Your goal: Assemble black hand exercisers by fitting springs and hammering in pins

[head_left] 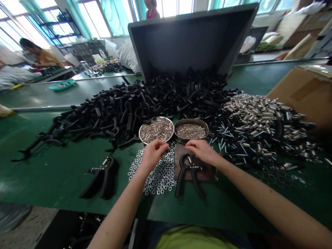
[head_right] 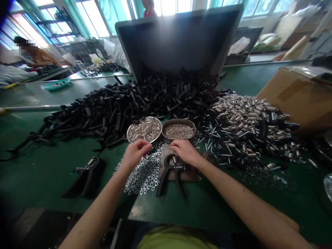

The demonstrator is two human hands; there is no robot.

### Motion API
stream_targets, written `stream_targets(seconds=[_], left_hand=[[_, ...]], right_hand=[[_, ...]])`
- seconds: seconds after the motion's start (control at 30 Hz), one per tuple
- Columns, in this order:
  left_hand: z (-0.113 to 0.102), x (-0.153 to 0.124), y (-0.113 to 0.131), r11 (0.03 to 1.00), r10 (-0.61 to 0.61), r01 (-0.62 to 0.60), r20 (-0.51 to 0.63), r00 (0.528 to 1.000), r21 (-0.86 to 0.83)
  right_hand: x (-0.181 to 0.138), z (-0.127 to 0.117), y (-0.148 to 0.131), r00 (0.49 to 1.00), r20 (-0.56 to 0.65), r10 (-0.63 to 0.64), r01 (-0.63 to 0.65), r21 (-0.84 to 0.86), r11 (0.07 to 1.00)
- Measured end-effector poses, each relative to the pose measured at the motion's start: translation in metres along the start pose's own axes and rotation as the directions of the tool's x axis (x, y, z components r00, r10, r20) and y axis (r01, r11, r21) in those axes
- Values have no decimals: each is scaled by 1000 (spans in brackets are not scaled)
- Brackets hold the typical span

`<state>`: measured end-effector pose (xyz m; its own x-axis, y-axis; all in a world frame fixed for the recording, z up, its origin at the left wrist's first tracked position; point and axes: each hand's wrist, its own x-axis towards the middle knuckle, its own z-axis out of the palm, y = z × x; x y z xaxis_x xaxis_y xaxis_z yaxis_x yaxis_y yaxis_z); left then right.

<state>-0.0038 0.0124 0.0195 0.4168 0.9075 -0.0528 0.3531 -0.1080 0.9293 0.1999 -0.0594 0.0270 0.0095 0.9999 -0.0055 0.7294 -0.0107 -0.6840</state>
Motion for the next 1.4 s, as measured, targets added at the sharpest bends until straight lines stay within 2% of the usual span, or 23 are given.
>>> stream_targets(seconds=[0.07,0.1,0.27,0.4,0.57,0.77,0.83,0.93,1.03,1.1,1.17,1.23,1.3,1.4], left_hand=[[19,-17,-6,996,-56,68,183,981,-60],[29,-24,-9,997,-50,61,223,974,-42],[56,-35,-18,971,127,-158,171,977,178],[60,-35,-16,960,148,-181,163,975,212],[61,-36,-11,932,212,-256,188,959,256],[60,-38,-9,874,273,-349,253,928,337],[60,-39,-7,829,286,-382,278,917,409],[62,-43,-5,686,343,-490,355,870,538],[64,-50,-5,531,397,-582,425,813,616],[65,-56,-6,482,407,-579,417,813,658],[64,-62,-8,470,403,-546,382,832,694],[64,-69,-10,477,393,-515,352,850,712],[63,-74,-10,488,379,-496,337,862,718],[64,-79,-8,498,359,-481,333,872,722]], right_hand=[[-14,2,11,1000,20,20,-20,8,1000],[-17,4,15,999,28,24,-24,7,1000],[-12,13,18,999,48,10,-7,-74,997],[-10,14,7,998,55,-25,37,-223,974],[-17,18,-1,987,131,-93,135,-363,922],[-24,21,5,993,92,-70,104,-452,886],[-38,13,10,997,50,-64,79,-462,883],[-77,-6,28,999,-46,-1,-21,-485,874],[-127,-21,60,980,-110,165,-198,-558,806],[-154,-24,82,963,-142,230,-269,-602,752],[-169,-23,94,945,-176,275,-324,-601,730],[-172,-24,92,935,-206,288,-354,-562,748],[-164,-26,76,937,-220,273,-347,-487,802],[-139,-27,42,957,-200,208,-262,-295,919]])
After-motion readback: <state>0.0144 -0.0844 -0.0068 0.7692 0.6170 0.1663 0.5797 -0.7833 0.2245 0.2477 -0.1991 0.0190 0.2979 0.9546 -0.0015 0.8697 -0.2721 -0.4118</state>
